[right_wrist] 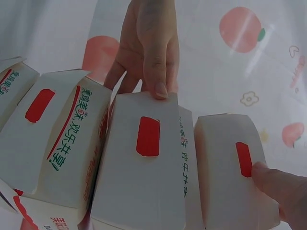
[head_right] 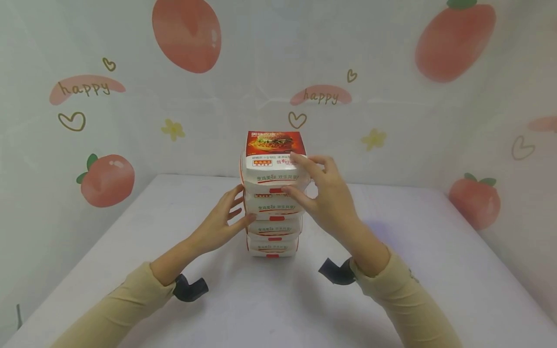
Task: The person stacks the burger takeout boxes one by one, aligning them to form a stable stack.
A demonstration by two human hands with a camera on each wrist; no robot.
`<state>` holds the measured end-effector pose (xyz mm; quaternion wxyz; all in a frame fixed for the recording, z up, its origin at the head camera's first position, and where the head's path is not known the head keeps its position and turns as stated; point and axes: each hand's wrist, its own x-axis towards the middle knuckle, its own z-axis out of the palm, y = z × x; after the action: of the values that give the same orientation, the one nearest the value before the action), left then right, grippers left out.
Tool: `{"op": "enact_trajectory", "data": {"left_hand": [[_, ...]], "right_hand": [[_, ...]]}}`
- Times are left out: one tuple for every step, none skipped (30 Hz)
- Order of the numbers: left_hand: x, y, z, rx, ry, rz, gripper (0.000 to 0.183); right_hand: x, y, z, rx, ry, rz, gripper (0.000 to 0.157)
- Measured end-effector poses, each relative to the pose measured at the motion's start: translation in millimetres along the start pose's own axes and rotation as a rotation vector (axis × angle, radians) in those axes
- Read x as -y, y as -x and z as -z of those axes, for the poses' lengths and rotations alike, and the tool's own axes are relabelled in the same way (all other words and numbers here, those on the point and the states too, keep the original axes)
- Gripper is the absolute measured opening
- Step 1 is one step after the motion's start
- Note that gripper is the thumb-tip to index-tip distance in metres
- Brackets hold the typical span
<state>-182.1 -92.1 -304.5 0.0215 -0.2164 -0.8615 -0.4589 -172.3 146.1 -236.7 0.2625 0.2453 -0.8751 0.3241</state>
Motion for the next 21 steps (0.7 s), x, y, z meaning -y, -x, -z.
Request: {"op": "enact_trajectory", "data": {"left_hand": [[0.0, 0.0, 0.0, 0.000, 0.001, 0.001, 0.077], [0.0, -0.1, -0.1, 0.001, 0.002, 0.002, 0.077], [0.1, -0.1, -0.1, 0.000, 0.003, 0.003, 0.077], [0.3, -0.1, -0.1, 0.001, 0.004, 0.005, 0.078], [0.4, -0.1, -0.1, 0.001, 0.006, 0.005, 0.078], [0.3, -0.2, -0.2, 0.001, 0.008, 0.004, 0.078], [0.3, -0.2, -0.2, 0.001, 0.009, 0.004, 0.078], [0.2, -0.3, -0.3, 0.000, 0.010, 0.002, 0.078], [0.4, -0.3, -0.3, 0.000, 0.009, 0.004, 0.078], [0.4, -0.3, -0.4, -0.001, 0.010, 0.003, 0.078], [0.4, -0.2, -0.5, -0.002, 0.009, 0.004, 0.078], [0.5, -0.3, -0.5, -0.002, 0.009, 0.005, 0.078], [0.5, -0.1, -0.6, -0.003, 0.009, 0.006, 0.078], [0.4, -0.2, -0.7, -0.004, 0.009, 0.006, 0.078], [0.5, 0.0, -0.6, -0.005, 0.008, 0.008, 0.077], [0.3, 0.0, -0.7, -0.005, 0.008, 0.007, 0.078], [0.2, 0.0, -0.7, -0.006, 0.008, 0.007, 0.078], [-0.1, 0.0, -0.8, -0.006, 0.008, 0.007, 0.078], [-0.3, 0.0, -0.8, -0.006, 0.009, 0.006, 0.078], [-0.2, 0.1, -0.8, -0.006, 0.008, 0.009, 0.078], [-0.3, 0.1, -0.7, -0.006, 0.007, 0.011, 0.078]], "right_hand": [[0.1, 0.1, -0.1, -0.002, 0.002, 0.002, 0.060], [0.2, 0.3, -0.2, -0.005, 0.004, 0.003, 0.060], [0.3, 0.4, -0.3, -0.006, 0.005, 0.003, 0.060], [0.3, 0.5, -0.3, -0.005, 0.008, 0.003, 0.060], [0.4, 0.6, -0.3, -0.005, 0.010, 0.002, 0.060], [0.4, 0.7, -0.3, -0.005, 0.012, 0.000, 0.060], [0.4, 0.8, -0.1, -0.004, 0.014, -0.001, 0.060], [0.6, 0.9, 0.0, -0.003, 0.014, -0.003, 0.061], [0.7, 0.9, 0.0, 0.000, 0.014, -0.004, 0.061], [0.9, 0.9, 0.1, 0.002, 0.014, -0.005, 0.061], [1.0, 0.8, 0.1, 0.004, 0.014, -0.007, 0.061], [1.2, 0.8, 0.2, 0.006, 0.013, -0.009, 0.061], [1.4, 0.7, 0.1, 0.009, 0.012, -0.012, 0.061], [1.6, 0.7, 0.1, 0.011, 0.014, -0.012, 0.062], [1.5, 0.6, 0.1, 0.014, 0.014, -0.015, 0.062], [1.7, 0.6, 0.1, 0.015, 0.013, -0.017, 0.062], [1.6, 0.5, 0.0, 0.017, 0.014, -0.019, 0.062], [1.7, 0.5, 0.0, 0.018, 0.013, -0.020, 0.062], [1.7, 0.5, -0.1, 0.019, 0.013, -0.022, 0.062], [1.7, 0.6, -0.1, 0.019, 0.016, -0.020, 0.062], [1.7, 0.6, -0.1, 0.020, 0.013, -0.022, 0.063]]}}
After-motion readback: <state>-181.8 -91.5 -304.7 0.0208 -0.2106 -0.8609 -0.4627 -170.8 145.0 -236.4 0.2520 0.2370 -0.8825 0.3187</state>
